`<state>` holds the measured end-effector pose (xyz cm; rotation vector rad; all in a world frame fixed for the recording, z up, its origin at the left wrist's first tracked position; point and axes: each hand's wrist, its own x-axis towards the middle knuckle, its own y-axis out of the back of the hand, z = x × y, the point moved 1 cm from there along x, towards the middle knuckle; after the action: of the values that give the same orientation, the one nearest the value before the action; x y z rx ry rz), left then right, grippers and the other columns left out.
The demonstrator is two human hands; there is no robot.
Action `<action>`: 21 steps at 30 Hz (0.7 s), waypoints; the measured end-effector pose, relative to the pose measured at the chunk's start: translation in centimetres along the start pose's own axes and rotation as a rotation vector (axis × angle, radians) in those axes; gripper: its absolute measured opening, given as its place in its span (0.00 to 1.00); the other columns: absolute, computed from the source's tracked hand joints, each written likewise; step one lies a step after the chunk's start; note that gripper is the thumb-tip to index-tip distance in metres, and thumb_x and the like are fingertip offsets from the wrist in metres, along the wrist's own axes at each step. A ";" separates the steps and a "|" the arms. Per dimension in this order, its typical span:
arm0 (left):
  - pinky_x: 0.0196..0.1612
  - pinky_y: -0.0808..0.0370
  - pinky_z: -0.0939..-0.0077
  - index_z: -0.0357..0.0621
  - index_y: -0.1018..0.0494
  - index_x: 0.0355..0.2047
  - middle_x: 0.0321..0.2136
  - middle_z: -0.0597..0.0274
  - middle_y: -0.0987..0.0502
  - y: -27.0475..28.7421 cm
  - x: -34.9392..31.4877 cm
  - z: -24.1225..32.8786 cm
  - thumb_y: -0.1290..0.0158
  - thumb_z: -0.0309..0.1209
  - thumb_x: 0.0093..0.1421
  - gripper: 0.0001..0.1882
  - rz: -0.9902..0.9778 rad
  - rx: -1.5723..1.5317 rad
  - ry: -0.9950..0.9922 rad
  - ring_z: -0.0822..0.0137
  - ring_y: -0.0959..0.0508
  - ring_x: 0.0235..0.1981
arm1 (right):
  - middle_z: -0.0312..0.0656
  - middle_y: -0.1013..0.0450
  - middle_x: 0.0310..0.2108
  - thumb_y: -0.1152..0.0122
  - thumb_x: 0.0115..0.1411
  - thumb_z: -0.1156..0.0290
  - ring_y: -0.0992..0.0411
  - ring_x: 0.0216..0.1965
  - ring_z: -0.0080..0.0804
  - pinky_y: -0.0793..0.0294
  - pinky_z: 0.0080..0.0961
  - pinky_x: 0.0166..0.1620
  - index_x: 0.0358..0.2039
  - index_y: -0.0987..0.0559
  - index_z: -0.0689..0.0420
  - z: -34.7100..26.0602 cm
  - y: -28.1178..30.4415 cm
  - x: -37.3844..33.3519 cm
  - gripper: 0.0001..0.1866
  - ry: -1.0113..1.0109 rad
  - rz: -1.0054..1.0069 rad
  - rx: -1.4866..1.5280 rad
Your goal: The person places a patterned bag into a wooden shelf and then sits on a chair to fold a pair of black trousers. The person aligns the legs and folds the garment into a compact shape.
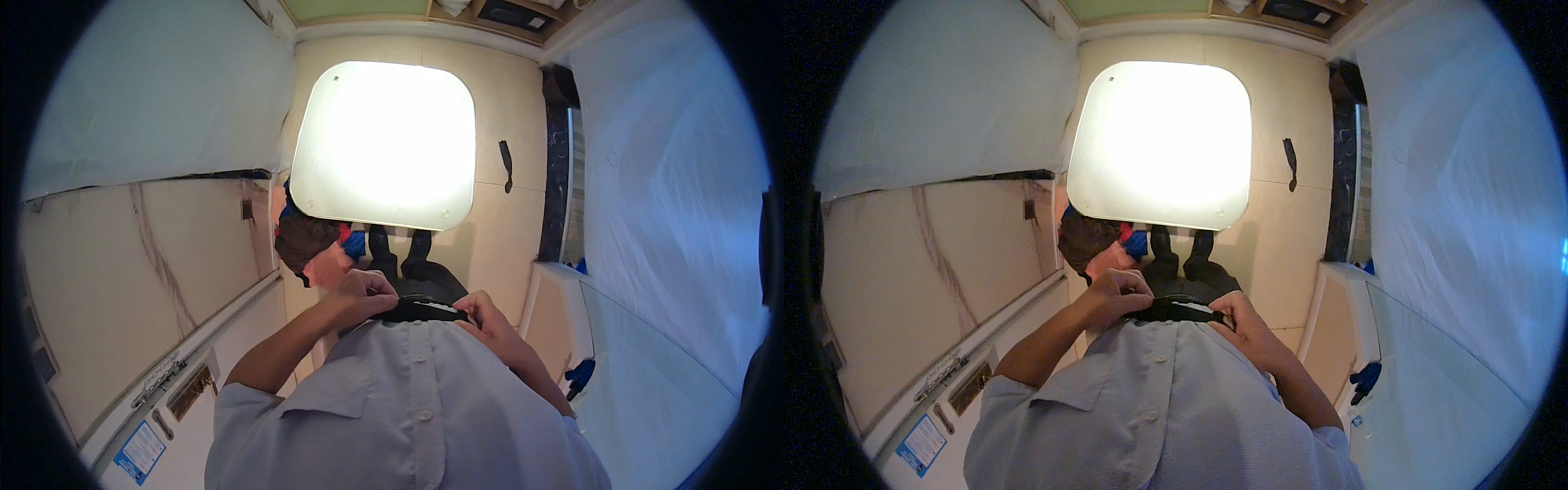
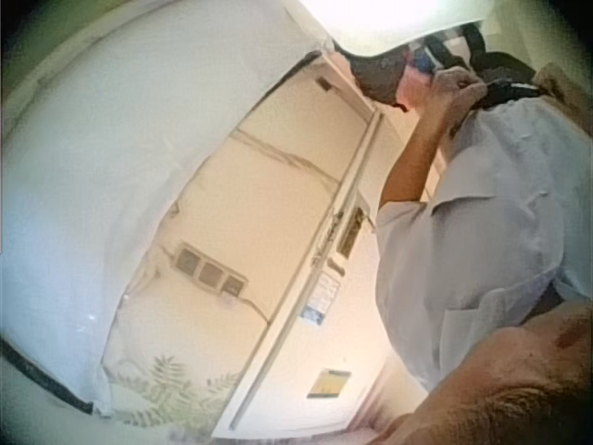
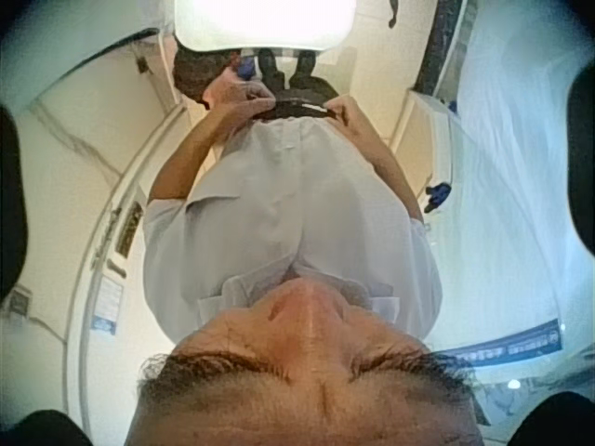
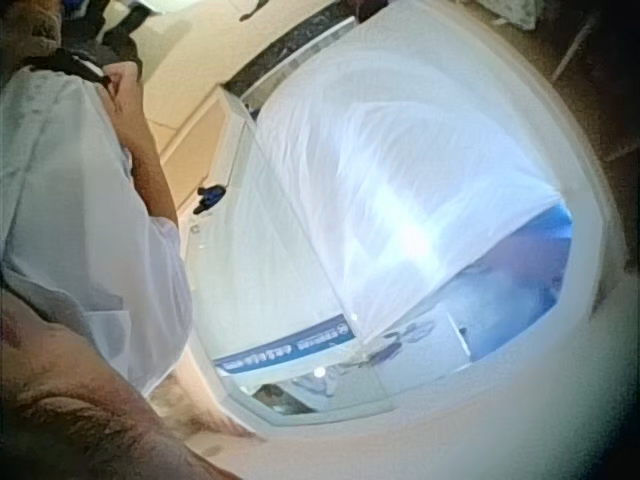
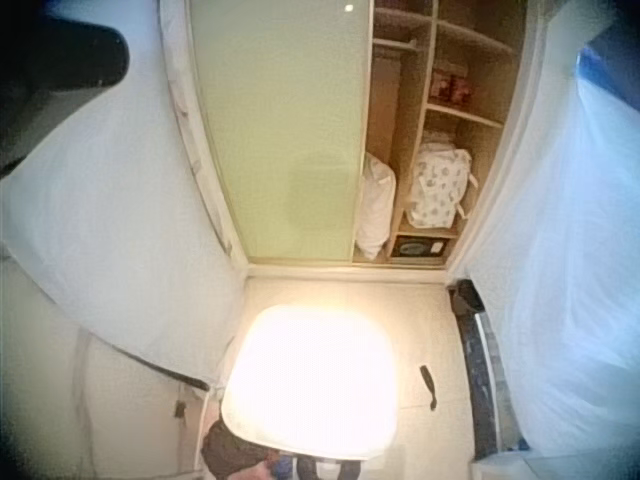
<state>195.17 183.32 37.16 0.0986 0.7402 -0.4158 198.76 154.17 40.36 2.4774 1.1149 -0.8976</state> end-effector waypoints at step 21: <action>0.21 0.36 0.86 0.49 0.30 0.31 0.22 0.73 0.30 -0.3 -2.2 -1.8 0.44 0.17 0.54 0.11 0.265 -1.024 0.086 0.80 0.31 0.19 | 0.51 0.27 0.42 0.44 0.69 0.59 0.26 0.44 0.41 0.27 0.34 0.47 0.48 0.31 0.59 -5.2 -0.8 1.7 0.17 -0.103 -0.146 -0.234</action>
<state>192.49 184.19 37.31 -0.7441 0.9362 0.2518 201.29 158.15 43.29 2.1614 1.2975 -0.8682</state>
